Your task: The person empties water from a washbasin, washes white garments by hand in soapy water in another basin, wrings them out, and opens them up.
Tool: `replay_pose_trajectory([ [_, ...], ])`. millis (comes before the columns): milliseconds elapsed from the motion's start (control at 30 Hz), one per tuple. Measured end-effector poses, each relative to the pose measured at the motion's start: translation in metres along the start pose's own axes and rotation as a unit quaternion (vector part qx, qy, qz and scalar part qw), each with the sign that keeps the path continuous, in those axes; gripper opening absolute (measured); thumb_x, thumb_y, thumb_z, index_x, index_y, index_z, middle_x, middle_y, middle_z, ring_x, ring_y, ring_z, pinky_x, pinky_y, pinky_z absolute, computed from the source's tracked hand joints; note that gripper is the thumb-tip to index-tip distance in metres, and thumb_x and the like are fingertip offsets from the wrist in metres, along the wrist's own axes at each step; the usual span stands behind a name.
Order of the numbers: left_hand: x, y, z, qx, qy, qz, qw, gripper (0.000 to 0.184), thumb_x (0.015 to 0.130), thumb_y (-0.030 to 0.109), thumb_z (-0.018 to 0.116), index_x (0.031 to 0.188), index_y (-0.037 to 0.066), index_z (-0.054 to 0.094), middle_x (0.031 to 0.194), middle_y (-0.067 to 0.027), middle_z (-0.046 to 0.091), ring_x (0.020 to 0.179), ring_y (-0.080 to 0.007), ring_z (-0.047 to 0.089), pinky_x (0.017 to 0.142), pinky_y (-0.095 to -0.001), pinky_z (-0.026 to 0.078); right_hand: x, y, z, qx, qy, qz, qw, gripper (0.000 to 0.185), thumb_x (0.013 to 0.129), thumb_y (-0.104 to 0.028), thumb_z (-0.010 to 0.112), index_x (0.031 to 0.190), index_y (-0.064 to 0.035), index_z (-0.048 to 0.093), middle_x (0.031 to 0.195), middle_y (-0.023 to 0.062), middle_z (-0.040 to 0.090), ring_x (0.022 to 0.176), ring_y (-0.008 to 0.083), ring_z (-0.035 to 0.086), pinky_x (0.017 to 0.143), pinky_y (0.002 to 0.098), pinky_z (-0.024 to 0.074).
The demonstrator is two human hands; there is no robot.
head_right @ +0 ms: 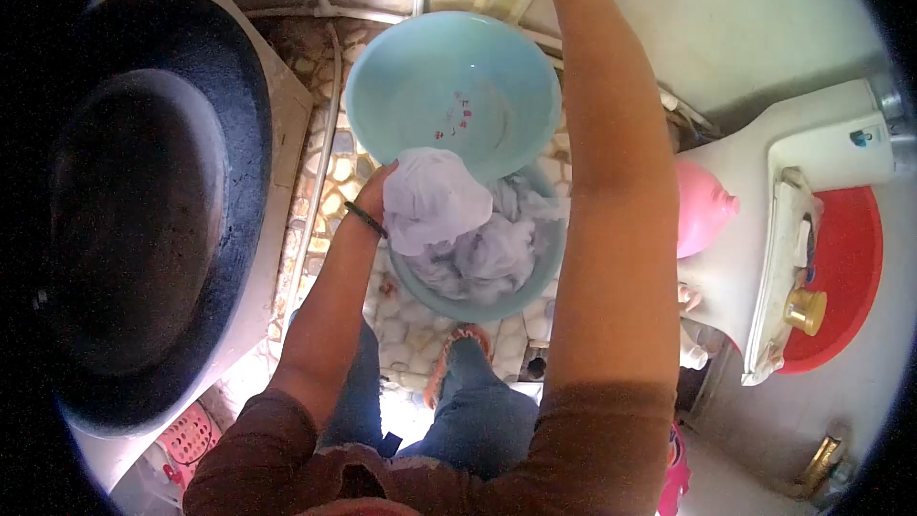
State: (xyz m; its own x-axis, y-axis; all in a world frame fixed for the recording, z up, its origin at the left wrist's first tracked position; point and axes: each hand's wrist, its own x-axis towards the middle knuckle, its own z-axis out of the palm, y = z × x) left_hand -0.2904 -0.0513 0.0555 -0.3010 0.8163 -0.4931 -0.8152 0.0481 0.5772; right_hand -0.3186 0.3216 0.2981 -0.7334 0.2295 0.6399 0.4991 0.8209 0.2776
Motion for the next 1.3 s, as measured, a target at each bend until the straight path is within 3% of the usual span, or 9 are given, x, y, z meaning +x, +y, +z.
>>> replay_pose_trajectory([
  [167,-0.005,0.008,0.0,-0.028,-0.006,0.001,1.0,0.046,0.093,0.033,0.054,0.122,-0.003,0.053,0.113,-0.0127,0.062,0.099,-0.0232,0.063,0.083,-0.035,0.053,0.0,-0.006,-0.021,-0.007,-0.122,0.017,0.992,0.031,0.089,-0.011,0.045,0.11,-0.016,0.067,0.088,0.0172,0.066,0.087,0.0351,0.061,0.082,0.0427,0.0479],
  [333,-0.003,0.013,-0.007,-0.018,-0.012,-0.007,1.0,0.046,0.093,0.034,0.054,0.119,-0.004,0.055,0.11,-0.0126,0.063,0.098,-0.0229,0.063,0.082,-0.0346,0.054,-0.119,-0.065,-0.073,0.016,0.136,0.041,0.99,0.043,0.087,-0.006,0.046,0.13,-0.0125,0.054,0.107,0.0212,0.06,0.091,0.0268,0.06,0.083,0.0386,0.0473],
  [367,0.0,0.013,-0.007,-0.016,0.006,-0.004,1.0,0.046,0.092,0.034,0.054,0.118,-0.005,0.056,0.109,-0.0127,0.064,0.098,-0.0227,0.064,0.081,-0.0346,0.054,-0.128,-0.062,-0.067,0.053,0.049,0.083,0.994,0.045,0.083,-0.028,0.062,0.126,-0.0165,0.053,0.117,0.0118,0.057,0.105,0.0326,0.056,0.084,0.0434,0.0487],
  [467,-0.021,0.029,0.025,0.063,0.081,0.046,0.994,0.046,0.091,0.036,0.056,0.11,-0.006,0.059,0.1,-0.0107,0.065,0.09,-0.0194,0.064,0.072,-0.0327,0.053,-0.255,-0.098,-0.051,0.068,-0.03,0.234,0.969,0.067,0.084,-0.035,0.065,0.137,-0.0035,0.038,0.119,0.0188,0.056,0.102,0.0302,0.06,0.082,0.0394,0.0519],
  [500,-0.023,0.028,0.026,0.088,0.09,0.043,0.991,0.045,0.091,0.036,0.056,0.108,-0.006,0.06,0.098,-0.0096,0.065,0.086,-0.018,0.063,0.07,-0.0316,0.052,-0.275,-0.109,-0.058,0.319,-0.165,0.436,0.825,0.065,0.084,-0.033,0.065,0.134,-0.0005,0.039,0.112,0.0191,0.059,0.094,0.0283,0.063,0.075,0.0369,0.0539],
  [533,-0.02,0.028,0.026,0.116,0.097,0.044,0.987,0.045,0.091,0.037,0.056,0.105,-0.006,0.061,0.095,-0.0085,0.064,0.083,-0.0166,0.062,0.067,-0.0304,0.05,-0.287,-0.12,-0.058,0.528,-0.268,0.576,0.564,0.063,0.085,-0.031,0.065,0.131,0.0025,0.04,0.104,0.0195,0.061,0.086,0.0264,0.066,0.067,0.0344,0.0558],
  [633,-0.03,0.033,0.041,0.211,0.148,0.046,0.965,0.046,0.091,0.04,0.057,0.101,-0.005,0.061,0.089,-0.0056,0.062,0.075,-0.0131,0.057,0.063,-0.0275,0.046,-0.312,-0.146,-0.026,0.676,-0.181,0.617,0.36,0.052,0.084,-0.023,0.062,0.123,0.0055,0.043,0.09,0.0172,0.064,0.074,0.0246,0.068,0.054,0.0291,0.0551],
  [867,-0.08,0.092,0.07,0.219,0.033,0.112,0.969,0.044,0.097,0.036,0.048,0.126,0.003,0.053,0.098,-0.0057,0.061,0.087,-0.0124,0.058,0.075,-0.0256,0.047,-0.296,-0.099,-0.044,0.8,-0.202,0.553,0.119,0.049,0.08,-0.017,0.053,0.119,0.0099,0.042,0.104,0.0248,0.06,0.081,0.0342,0.067,0.063,0.0317,0.0579],
  [1300,-0.095,0.111,0.022,0.187,0.094,0.169,0.963,0.045,0.099,0.03,0.041,0.131,0.0,0.046,0.117,-0.0135,0.059,0.104,-0.0223,0.06,0.09,-0.0336,0.048,-0.287,-0.136,0.013,0.81,-0.114,0.551,0.166,0.052,0.077,-0.012,0.056,0.123,0.007,0.039,0.114,0.0195,0.054,0.099,0.0314,0.06,0.076,0.0384,0.0552],
])
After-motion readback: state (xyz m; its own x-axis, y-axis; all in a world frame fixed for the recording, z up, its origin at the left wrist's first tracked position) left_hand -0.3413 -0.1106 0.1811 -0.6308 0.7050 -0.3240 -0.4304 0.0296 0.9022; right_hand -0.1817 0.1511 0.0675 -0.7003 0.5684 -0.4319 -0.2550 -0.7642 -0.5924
